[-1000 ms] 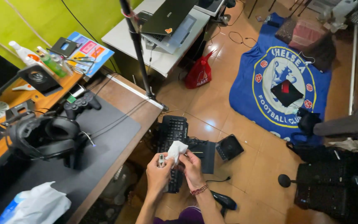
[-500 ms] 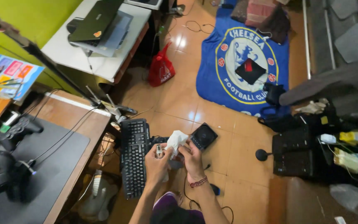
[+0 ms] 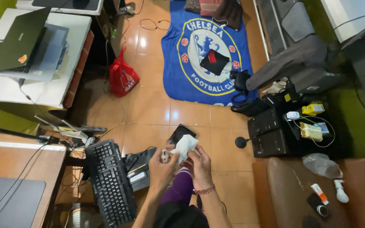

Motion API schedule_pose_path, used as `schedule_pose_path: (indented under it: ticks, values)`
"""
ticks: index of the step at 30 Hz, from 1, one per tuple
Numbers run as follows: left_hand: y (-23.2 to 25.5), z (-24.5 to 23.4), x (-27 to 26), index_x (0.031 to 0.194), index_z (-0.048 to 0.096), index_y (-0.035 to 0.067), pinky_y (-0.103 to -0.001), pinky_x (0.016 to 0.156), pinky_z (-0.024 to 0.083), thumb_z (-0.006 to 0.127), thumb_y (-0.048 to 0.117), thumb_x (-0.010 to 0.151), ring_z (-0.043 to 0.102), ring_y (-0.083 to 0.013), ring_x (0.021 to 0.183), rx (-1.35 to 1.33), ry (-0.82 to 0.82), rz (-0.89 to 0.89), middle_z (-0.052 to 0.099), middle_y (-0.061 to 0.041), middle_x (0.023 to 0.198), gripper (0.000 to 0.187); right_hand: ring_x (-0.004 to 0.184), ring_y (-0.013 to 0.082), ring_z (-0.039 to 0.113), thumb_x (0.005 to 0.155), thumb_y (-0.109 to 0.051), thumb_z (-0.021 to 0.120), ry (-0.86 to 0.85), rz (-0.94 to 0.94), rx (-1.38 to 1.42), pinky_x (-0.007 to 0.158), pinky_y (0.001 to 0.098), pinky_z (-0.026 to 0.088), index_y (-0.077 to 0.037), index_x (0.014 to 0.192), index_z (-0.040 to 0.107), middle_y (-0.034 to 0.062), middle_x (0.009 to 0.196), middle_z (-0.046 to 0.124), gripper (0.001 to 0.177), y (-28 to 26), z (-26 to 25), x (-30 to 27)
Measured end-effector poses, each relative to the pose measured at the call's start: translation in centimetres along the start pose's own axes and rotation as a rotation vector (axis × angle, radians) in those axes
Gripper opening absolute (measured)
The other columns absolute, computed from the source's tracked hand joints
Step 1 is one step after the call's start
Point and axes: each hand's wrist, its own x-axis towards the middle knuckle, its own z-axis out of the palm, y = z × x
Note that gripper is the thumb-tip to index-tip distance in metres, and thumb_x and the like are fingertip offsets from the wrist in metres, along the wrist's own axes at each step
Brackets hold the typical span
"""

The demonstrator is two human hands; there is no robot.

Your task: The person wipes a desk mat and surrounding desk surfaces with a spray bottle and tissue. They move a tissue pack and headphones to access areas, then spray and wipe a second white table, moving a speaker and laptop to clean underneath before returning them.

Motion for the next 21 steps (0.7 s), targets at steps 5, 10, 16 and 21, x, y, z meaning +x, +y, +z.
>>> schedule_pose_path:
  ticks: [5, 10, 16, 21]
  values:
    - [-0.4, 2.5, 4.1, 0.112, 0.066, 0.019, -0.026, 0.068, 0.052, 0.088, 0.021, 0.073, 0.064, -0.0102, 0.076, 0.363, 0.008, 0.311, 0.071, 0.003, 0.090, 0.045, 0.081, 0.0243, 0.069, 0.092, -0.004, 0.068, 0.035, -0.087, 0.000, 0.072, 0.0353, 0.059, 0.003, 0.108, 0.071, 0.0136, 0.093, 0.073, 0.017, -1.9, -0.6, 4.1]
    - [0.0, 7.7, 10.7, 0.097, 0.072, 0.022, -0.029, 0.076, 0.051, 0.088, 0.026, 0.071, 0.067, -0.0144, 0.088, 0.488, 0.034, 0.554, 0.070, 0.003, 0.097, 0.031, 0.075, 0.0161, 0.064, 0.093, -0.007, 0.069, -0.010, -0.113, -0.113, 0.064, 0.0272, 0.056, -0.003, 0.095, 0.072, 0.0064, 0.083, 0.068, 0.006, -4.7, -1.3, 11.5]
    - [5.2, 14.4, 18.9, 0.079, 0.076, 0.016, -0.027, 0.076, 0.052, 0.078, 0.013, 0.081, 0.071, -0.0126, 0.085, 0.331, 0.067, 0.417, 0.074, 0.001, 0.090, 0.004, 0.086, 0.0219, 0.069, 0.091, -0.008, 0.069, -0.125, -0.140, -0.114, 0.071, 0.0388, 0.062, -0.001, 0.091, 0.072, 0.0103, 0.091, 0.073, 0.007, -11.4, 0.2, 21.7]
    - [8.0, 18.2, 24.2, 0.097, 0.077, 0.020, -0.023, 0.054, 0.041, 0.086, 0.016, 0.077, 0.047, -0.0056, 0.053, 0.300, 0.081, 0.297, 0.061, 0.007, 0.064, 0.023, 0.080, 0.0155, 0.063, 0.095, -0.009, 0.069, -0.236, -0.159, -0.187, 0.073, 0.0319, 0.056, -0.004, 0.087, 0.071, 0.0040, 0.084, 0.067, 0.010, -15.9, 1.1, 28.1]
